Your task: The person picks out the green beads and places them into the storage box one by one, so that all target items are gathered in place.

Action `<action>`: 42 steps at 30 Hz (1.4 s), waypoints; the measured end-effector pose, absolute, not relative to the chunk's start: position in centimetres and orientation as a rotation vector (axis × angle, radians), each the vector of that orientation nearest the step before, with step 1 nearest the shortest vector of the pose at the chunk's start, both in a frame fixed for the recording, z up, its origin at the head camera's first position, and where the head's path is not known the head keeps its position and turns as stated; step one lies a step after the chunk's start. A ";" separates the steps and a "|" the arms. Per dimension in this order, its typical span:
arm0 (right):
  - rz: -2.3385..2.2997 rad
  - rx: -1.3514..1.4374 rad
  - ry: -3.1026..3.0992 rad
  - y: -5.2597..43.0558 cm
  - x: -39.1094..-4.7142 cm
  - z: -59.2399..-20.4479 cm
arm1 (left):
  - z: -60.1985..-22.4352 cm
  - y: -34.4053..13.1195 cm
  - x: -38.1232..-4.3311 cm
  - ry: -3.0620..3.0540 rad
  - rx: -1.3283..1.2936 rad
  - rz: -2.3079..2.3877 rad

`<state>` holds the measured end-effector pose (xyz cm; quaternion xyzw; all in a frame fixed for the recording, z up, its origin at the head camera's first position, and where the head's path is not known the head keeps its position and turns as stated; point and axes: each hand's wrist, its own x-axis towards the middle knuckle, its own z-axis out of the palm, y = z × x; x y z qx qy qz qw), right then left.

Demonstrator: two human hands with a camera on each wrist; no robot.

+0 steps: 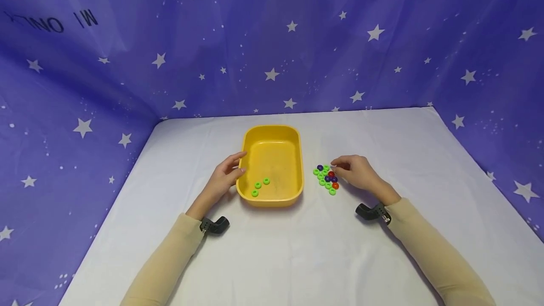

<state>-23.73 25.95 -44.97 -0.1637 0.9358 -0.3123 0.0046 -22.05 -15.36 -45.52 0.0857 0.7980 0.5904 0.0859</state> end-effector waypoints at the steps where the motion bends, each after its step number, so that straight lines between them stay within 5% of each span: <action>1: -0.979 -0.519 2.930 25.9 -23.8 -45.1 | -45.5 -15.4 -22.0 2.377 0.254 1.761; 42: -1.049 -0.523 3.030 25.5 -23.2 -47.0 | -46.2 -15.5 -21.7 2.361 0.309 1.818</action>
